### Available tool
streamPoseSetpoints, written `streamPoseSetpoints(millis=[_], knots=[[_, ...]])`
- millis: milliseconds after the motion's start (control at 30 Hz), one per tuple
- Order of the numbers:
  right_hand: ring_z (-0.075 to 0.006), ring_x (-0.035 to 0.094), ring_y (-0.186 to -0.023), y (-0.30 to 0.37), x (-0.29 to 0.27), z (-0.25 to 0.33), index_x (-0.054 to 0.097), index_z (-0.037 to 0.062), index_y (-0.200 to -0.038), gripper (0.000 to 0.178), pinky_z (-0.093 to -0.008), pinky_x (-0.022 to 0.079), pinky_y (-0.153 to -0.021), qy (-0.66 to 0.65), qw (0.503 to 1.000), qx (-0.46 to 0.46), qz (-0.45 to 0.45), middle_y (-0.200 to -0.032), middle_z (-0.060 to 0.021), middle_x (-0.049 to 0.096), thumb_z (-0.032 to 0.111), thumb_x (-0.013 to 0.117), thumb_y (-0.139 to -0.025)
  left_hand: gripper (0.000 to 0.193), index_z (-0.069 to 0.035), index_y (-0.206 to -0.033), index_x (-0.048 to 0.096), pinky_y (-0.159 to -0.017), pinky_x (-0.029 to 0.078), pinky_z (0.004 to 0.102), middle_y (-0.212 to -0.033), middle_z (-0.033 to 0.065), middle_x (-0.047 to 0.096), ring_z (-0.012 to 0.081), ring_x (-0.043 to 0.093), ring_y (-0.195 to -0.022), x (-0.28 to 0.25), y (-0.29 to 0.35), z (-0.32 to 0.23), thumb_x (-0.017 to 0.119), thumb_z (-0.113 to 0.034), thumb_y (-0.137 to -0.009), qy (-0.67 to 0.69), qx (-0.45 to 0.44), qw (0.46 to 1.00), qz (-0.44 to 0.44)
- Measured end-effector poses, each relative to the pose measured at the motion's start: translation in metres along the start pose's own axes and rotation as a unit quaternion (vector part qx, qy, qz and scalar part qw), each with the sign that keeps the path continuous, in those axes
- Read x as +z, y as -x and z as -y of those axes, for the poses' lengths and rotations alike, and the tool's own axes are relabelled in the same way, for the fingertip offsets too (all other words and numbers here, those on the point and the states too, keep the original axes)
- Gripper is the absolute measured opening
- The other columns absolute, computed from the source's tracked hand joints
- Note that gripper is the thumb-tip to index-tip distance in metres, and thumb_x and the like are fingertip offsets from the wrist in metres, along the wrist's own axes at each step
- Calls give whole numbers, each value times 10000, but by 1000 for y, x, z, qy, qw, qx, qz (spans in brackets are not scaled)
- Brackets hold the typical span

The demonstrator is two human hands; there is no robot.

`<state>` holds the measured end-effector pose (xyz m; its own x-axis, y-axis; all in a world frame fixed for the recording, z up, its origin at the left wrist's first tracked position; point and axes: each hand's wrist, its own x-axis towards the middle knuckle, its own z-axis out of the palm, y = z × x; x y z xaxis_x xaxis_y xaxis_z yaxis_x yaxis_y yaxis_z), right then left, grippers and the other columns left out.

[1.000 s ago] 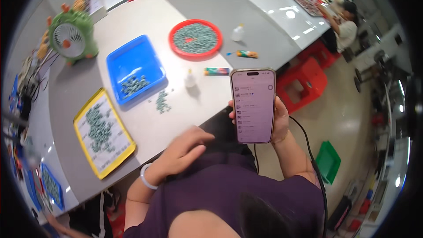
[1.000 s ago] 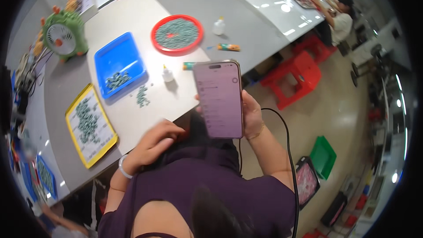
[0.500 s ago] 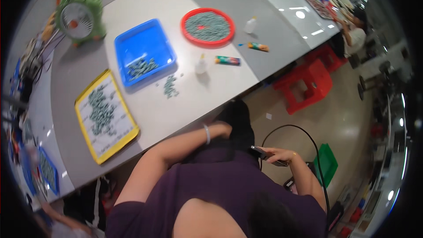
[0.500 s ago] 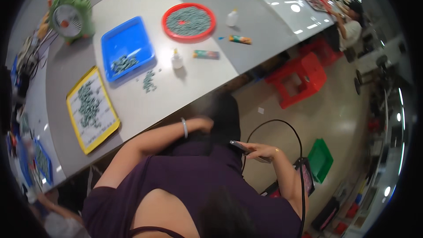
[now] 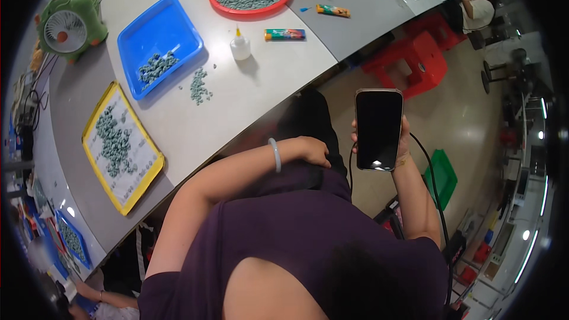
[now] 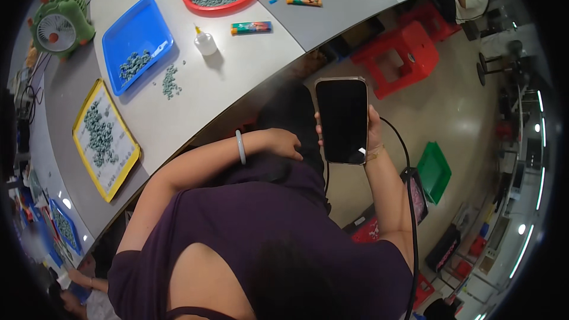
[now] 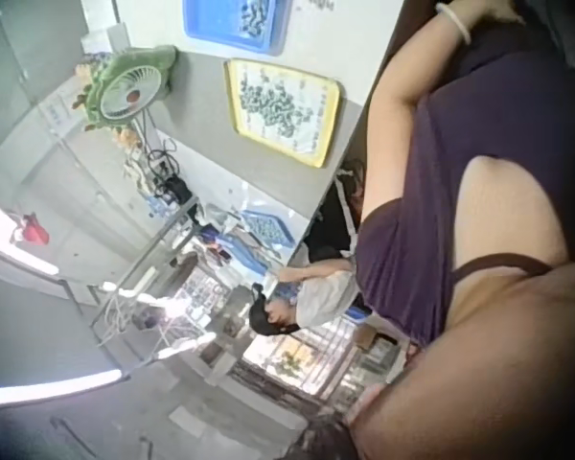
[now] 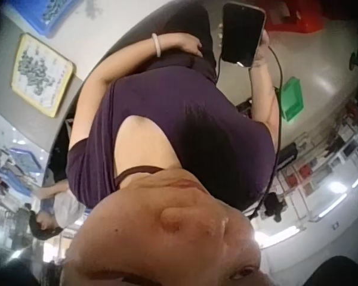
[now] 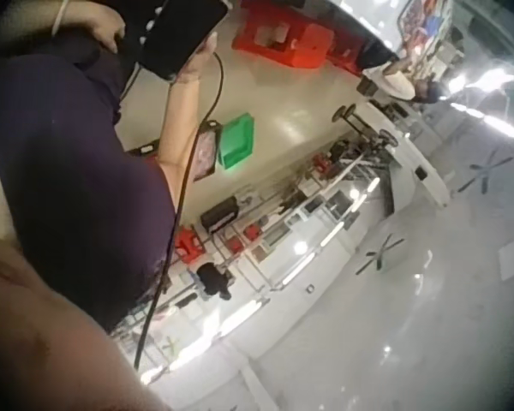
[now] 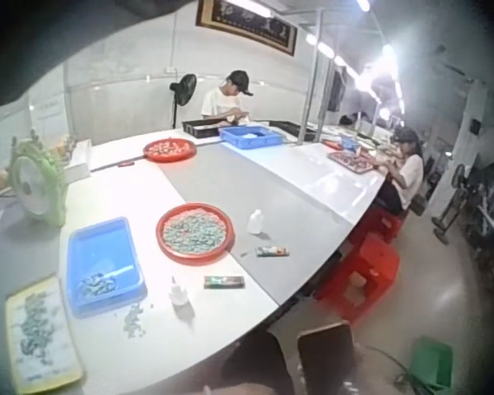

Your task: Applying glue to small green plastic parts and assembling them on a workbench.

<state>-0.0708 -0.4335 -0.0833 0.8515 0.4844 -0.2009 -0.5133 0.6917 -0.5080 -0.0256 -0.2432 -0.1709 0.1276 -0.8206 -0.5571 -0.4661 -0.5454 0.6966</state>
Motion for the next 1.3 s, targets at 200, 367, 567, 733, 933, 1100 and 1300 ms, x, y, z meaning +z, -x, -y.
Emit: streamPoseSetpoints(millis=[200, 367, 567, 733, 933, 1100, 1300], knots=[[-357, 511, -1024, 3, 4, -5, 226, 70, -1380, 811, -565, 440, -854, -55, 998, -44, 0, -1278, -224, 394, 641, 383, -825, 353, -113, -977, 655, -799, 472, 392, -963, 95, 645, 271, 603, -943, -1, 2, -34, 560, -374, -760, -66, -62, 994, -55], [-355, 504, -1048, 8, -3, -4, 228, 71, -1381, 796, -571, 428, -866, -32, 998, -50, -28, -1303, -226, 375, 638, 359, -837, 239, -151, -919, 659, -765, 481, 410, -907, 109, 640, 296, 605, -895, -8, 2, -28, 545, -327, -805, 45, -81, 987, -132], [-349, 526, -1023, 21, -22, 2, 264, 16, -1357, 796, -510, 453, -859, 1, 997, -29, -72, -1284, -221, 408, 602, 397, -835, 263, -86, -782, 613, -687, 448, 452, -783, 153, 606, 355, 575, -789, -6, 3, -9, 508, -321, -841, 58, -20, 956, -288], [-269, 569, -949, 62, -49, 17, 349, 0, -1317, 742, -407, 483, -808, 204, 958, 129, -156, -1148, -188, 525, 539, 480, -824, 243, -113, -880, 651, -707, 476, 420, -850, 133, 632, 328, 595, -815, -15, 0, 3, 523, -316, -837, 109, -48, 954, -276], [-216, 544, -972, 44, -34, -49, 494, -4, -1137, 425, -332, 439, -819, 541, 792, 261, -110, -1055, -151, 565, 278, 567, -827, 246, -103, -870, 661, -700, 479, 413, -841, 132, 638, 323, 603, -803, -23, -2, -4, 536, -311, -826, 126, -26, 932, -338], [-338, 517, -885, 21, -88, -118, 469, -5, -904, 307, -414, 416, -802, 740, 583, 69, -329, -939, -205, 506, 263, 571, -796, 233, -117, -863, 675, -682, 495, 419, -832, 123, 646, 317, 614, -794, -21, 5, -17, 554, -304, -795, 90, -15, 935, -342], [-276, 470, -931, 37, -37, -84, 472, -8, -996, 286, -334, 379, -796, 690, 681, 73, -236, -980, -162, 470, 191, 567, -814, 259, -86, -827, 629, -685, 478, 425, -800, 139, 634, 332, 605, -794, -14, 32, -13, 539, -329, -820, 138, 4, 930, -340]])
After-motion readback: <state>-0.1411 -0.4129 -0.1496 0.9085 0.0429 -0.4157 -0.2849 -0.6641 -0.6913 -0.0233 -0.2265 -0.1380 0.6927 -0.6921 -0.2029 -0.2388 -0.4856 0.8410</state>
